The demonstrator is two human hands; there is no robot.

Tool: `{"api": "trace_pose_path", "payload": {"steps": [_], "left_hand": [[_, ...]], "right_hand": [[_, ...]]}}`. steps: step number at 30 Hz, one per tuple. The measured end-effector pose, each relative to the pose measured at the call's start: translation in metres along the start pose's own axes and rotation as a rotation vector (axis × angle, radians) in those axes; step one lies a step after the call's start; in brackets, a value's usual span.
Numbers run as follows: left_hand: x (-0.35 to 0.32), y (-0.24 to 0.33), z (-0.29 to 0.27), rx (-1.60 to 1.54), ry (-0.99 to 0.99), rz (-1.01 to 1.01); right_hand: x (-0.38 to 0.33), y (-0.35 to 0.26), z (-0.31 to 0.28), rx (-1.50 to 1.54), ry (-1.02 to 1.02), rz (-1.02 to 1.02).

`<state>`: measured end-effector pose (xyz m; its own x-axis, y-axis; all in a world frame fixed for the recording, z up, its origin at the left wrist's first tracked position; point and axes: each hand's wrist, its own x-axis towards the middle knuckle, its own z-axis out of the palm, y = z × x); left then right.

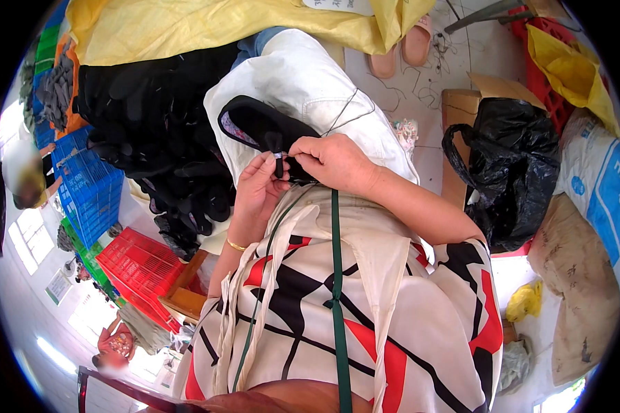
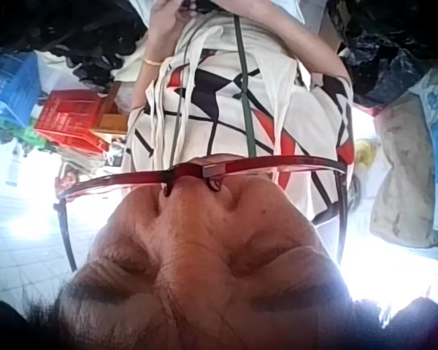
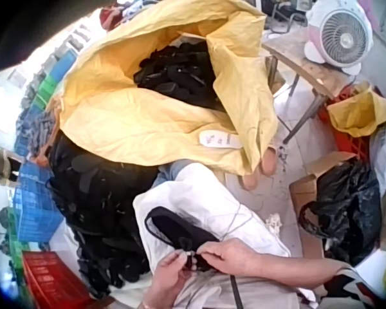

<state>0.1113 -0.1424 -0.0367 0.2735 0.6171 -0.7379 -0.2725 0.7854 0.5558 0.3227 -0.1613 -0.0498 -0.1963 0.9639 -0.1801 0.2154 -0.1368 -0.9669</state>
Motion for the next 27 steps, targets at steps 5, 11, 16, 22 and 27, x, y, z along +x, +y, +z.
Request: {"api": "trace_pose_path", "payload": {"steps": [5,11,16,22,27], "left_hand": [[-0.004,0.001,0.012,-0.040,0.079,0.087],[-0.006,0.003,0.020,0.107,0.130,0.097],[-0.003,-0.002,0.014,0.151,0.122,0.094],[0.001,0.000,0.013,0.162,0.124,0.064],[0.004,0.000,0.014,0.170,0.118,0.061]], "right_hand": [[0.002,-0.007,-0.004,0.084,-0.094,0.109],[0.006,-0.007,-0.008,0.359,-0.224,0.338],[0.010,-0.013,-0.003,0.322,-0.254,0.489],[0.013,-0.008,0.007,0.320,-0.245,0.580],[0.019,-0.012,0.009,0.299,-0.238,0.630]]}}
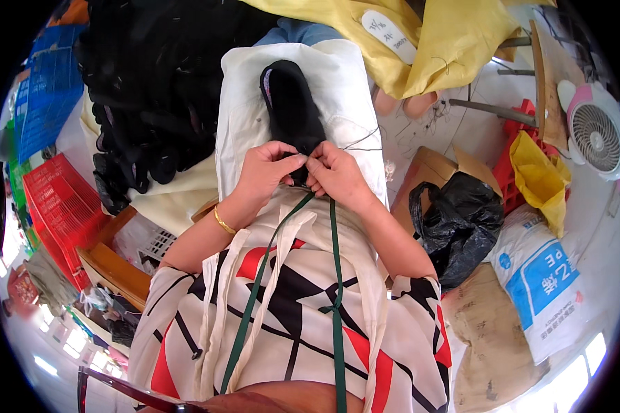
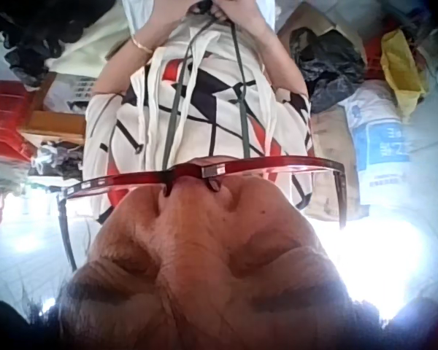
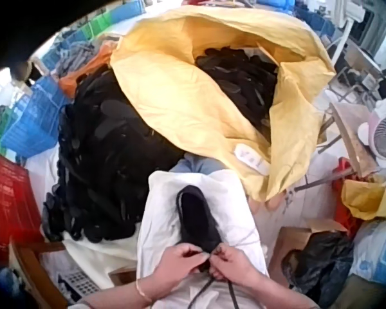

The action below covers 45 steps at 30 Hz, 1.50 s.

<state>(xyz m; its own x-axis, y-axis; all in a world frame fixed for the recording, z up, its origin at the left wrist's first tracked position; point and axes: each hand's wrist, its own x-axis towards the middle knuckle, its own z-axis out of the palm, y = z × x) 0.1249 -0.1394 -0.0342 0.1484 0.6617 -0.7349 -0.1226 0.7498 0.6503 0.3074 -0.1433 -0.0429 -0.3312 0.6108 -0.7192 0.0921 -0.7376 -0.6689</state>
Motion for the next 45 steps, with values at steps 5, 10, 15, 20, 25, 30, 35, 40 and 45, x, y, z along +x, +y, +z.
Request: {"api": "trace_pose_path", "payload": {"steps": [5,10,15,20,25,30,35,40,45], "left_hand": [[0.001,-0.003,0.000,0.036,-0.034,0.010],[0.000,-0.003,-0.001,0.070,-0.023,0.065],[0.000,-0.006,-0.005,0.314,0.030,0.230],[0.000,-0.011,-0.005,0.440,0.071,0.395],[-0.005,-0.007,-0.005,0.511,0.062,0.415],[-0.004,-0.004,-0.004,0.625,0.032,0.580],[-0.003,-0.004,-0.009,0.674,-0.046,0.579],[-0.004,0.003,-0.005,0.769,-0.091,0.708],[-0.003,0.001,-0.007,0.824,-0.133,0.714]], "right_hand": [[0.000,-0.007,-0.002,0.067,-0.050,-0.051],[0.002,-0.019,-0.014,0.042,-0.176,-0.048],[-0.002,-0.026,-0.023,-0.341,0.121,-0.417],[-0.005,-0.020,-0.014,-0.569,0.131,-0.556],[-0.008,-0.019,-0.010,-0.557,0.178,-0.594],[-0.001,-0.021,0.000,-0.992,0.312,-0.961],[-0.009,-0.049,0.019,-0.805,0.306,-1.284],[-0.017,-0.051,-0.003,0.221,0.018,-0.319],[-0.039,-0.063,-0.065,0.515,0.288,-0.367]]}}
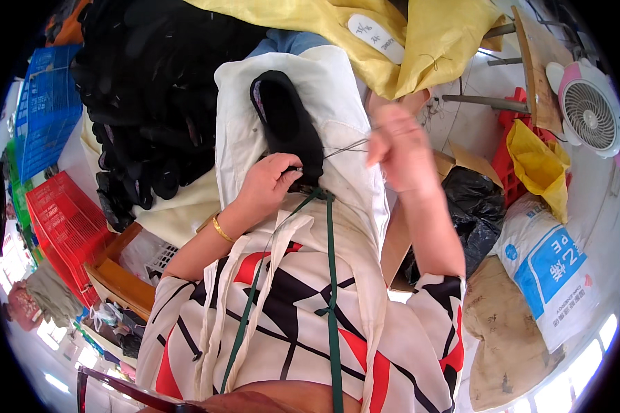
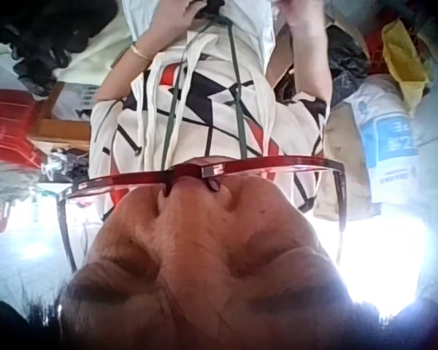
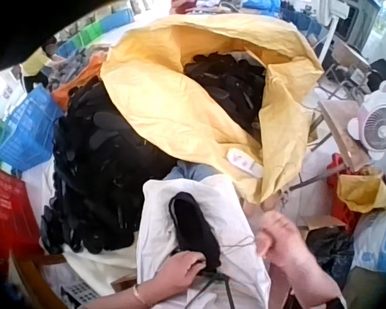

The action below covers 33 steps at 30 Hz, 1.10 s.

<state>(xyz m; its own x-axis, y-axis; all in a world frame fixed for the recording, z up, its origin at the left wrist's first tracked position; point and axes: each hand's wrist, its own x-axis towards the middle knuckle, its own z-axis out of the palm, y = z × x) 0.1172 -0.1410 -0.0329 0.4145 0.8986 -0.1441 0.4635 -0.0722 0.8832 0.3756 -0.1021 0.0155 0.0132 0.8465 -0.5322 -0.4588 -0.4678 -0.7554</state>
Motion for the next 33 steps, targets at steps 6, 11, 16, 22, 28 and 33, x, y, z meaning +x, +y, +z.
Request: {"api": "trace_pose_path", "payload": {"steps": [6,11,16,22,28,33], "left_hand": [[-0.002,-0.008,-0.002,0.084,-0.004,0.085],[-0.002,0.000,-0.006,0.008,-0.016,-0.041],[0.003,-0.013,-0.010,-0.100,-0.079,-0.115],[0.013,-0.011,-0.043,-0.436,-0.315,-0.355],[0.012,-0.006,-0.082,-0.397,-0.389,-0.394],[-0.017,-0.008,-0.063,-0.159,-0.188,-0.215]], "right_hand": [[0.023,-0.122,-0.171,0.527,0.076,-0.493],[0.003,-0.178,-0.192,0.110,0.579,-1.044],[0.052,-0.103,-0.151,-0.356,0.525,-0.937],[0.027,0.040,0.038,-1.016,-0.505,-0.412],[0.029,0.104,0.065,-0.887,-0.575,-0.535],[0.022,0.124,0.047,-0.772,-0.347,-0.434]]}}
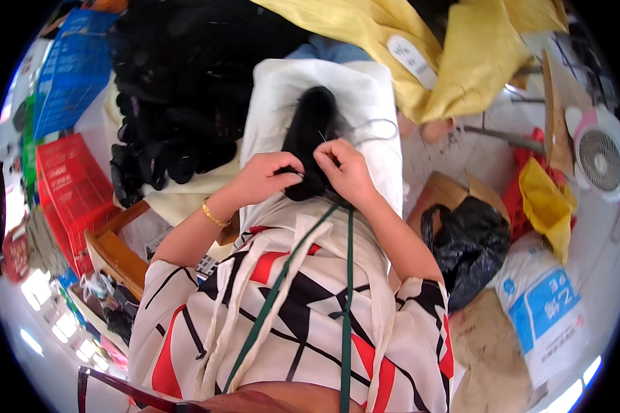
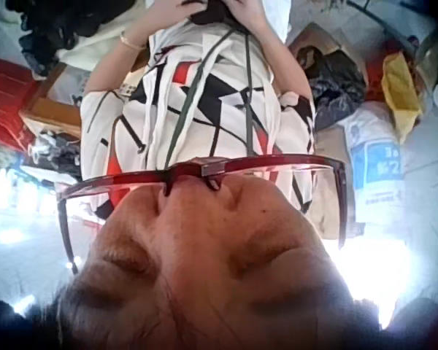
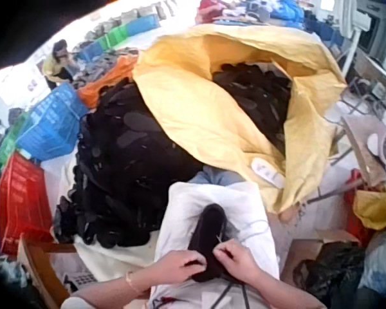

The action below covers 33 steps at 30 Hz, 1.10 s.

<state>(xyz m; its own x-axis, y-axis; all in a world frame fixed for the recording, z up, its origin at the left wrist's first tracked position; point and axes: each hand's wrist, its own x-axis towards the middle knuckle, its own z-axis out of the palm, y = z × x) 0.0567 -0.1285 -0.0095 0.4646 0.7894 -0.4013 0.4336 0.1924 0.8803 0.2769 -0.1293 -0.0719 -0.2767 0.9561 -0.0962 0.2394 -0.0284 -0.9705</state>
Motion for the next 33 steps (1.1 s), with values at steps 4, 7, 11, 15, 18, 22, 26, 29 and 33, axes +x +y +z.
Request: {"api": "trace_pose_path", "payload": {"steps": [4,7,11,15,18,22,26,29,33], "left_hand": [[-0.003,-0.011,0.011,0.035,0.060,0.086],[-0.007,-0.017,0.018,0.259,0.145,0.285],[-0.022,-0.021,0.031,0.511,0.273,0.428],[-0.024,-0.026,0.038,0.641,0.375,0.520],[-0.025,-0.022,0.040,0.658,0.442,0.543],[-0.027,-0.026,0.045,0.716,0.482,0.506],[-0.029,-0.031,0.047,0.731,0.495,0.511],[-0.029,-0.033,0.047,0.723,0.502,0.528],[-0.029,-0.032,0.046,0.723,0.497,0.543]], "right_hand": [[-0.015,-0.015,-0.017,-0.015,-0.070,0.059],[-0.022,-0.020,-0.017,0.104,-0.079,0.245],[-0.026,-0.025,-0.016,0.119,-0.045,0.253],[-0.025,-0.033,-0.018,0.042,-0.225,0.326],[-0.021,-0.037,-0.018,-0.189,-0.298,0.226],[-0.019,-0.034,-0.018,-0.290,-0.284,0.072],[-0.013,-0.036,-0.020,-0.325,-0.324,0.034],[-0.010,-0.038,-0.021,-0.330,-0.350,0.050],[-0.007,-0.038,-0.021,-0.335,-0.373,0.073]]}}
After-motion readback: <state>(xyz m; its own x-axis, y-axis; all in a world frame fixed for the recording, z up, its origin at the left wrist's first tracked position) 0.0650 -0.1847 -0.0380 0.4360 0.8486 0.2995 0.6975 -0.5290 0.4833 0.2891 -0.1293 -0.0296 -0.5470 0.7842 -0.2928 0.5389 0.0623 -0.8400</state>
